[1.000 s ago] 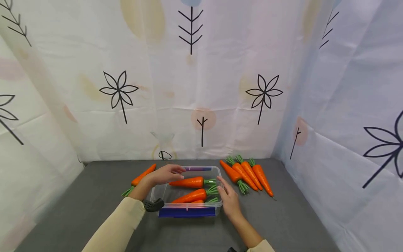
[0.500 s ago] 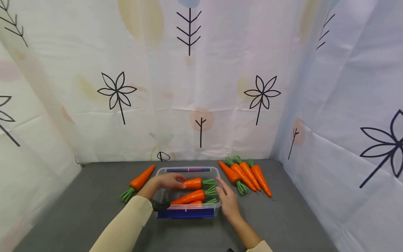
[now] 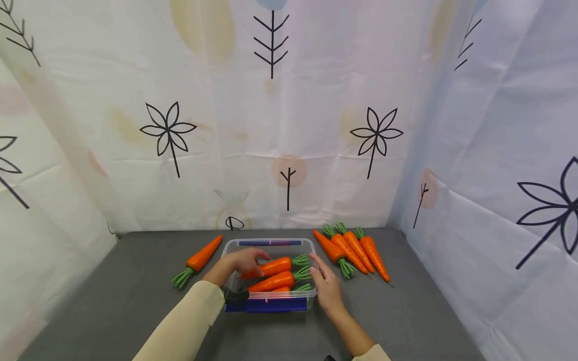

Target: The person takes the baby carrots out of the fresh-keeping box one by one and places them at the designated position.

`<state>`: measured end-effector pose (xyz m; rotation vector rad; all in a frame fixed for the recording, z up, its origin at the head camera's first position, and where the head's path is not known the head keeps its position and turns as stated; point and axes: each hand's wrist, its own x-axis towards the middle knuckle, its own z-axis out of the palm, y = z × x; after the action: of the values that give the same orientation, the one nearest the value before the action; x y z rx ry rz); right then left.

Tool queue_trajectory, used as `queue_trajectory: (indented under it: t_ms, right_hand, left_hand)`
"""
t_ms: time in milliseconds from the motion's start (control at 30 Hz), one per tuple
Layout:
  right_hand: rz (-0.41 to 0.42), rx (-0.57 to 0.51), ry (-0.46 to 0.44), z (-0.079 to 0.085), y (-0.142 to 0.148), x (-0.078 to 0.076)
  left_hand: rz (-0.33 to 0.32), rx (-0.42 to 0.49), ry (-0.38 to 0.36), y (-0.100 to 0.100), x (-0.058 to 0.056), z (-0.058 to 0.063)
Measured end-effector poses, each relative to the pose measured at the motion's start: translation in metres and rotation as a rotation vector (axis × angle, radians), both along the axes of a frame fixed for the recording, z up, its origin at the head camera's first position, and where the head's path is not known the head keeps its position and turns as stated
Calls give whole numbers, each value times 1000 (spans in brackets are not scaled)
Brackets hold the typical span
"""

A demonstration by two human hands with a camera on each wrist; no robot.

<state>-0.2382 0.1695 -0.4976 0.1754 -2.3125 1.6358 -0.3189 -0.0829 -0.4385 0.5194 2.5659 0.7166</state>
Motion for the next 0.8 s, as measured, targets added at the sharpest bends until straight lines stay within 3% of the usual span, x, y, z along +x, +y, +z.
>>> queue_trajectory:
  t_ms: [300, 433, 533, 667, 800]
  right_hand:
    - [-2, 1, -3, 1, -1, 1]
    - [-5, -2, -11, 2, -1, 2]
    - [-3, -4, -15, 2, -1, 2]
    - [2, 2, -19, 2, -1, 1]
    - [10, -5, -21, 1, 0, 1]
  left_hand:
    - [-18, 20, -25, 0, 2, 3]
    - [15, 71, -51, 2, 3, 5]
    - [20, 70, 0, 4, 3, 6]
    - [-6, 18, 134, 6, 4, 10]
    - [-15, -2, 197, 6, 8, 15]
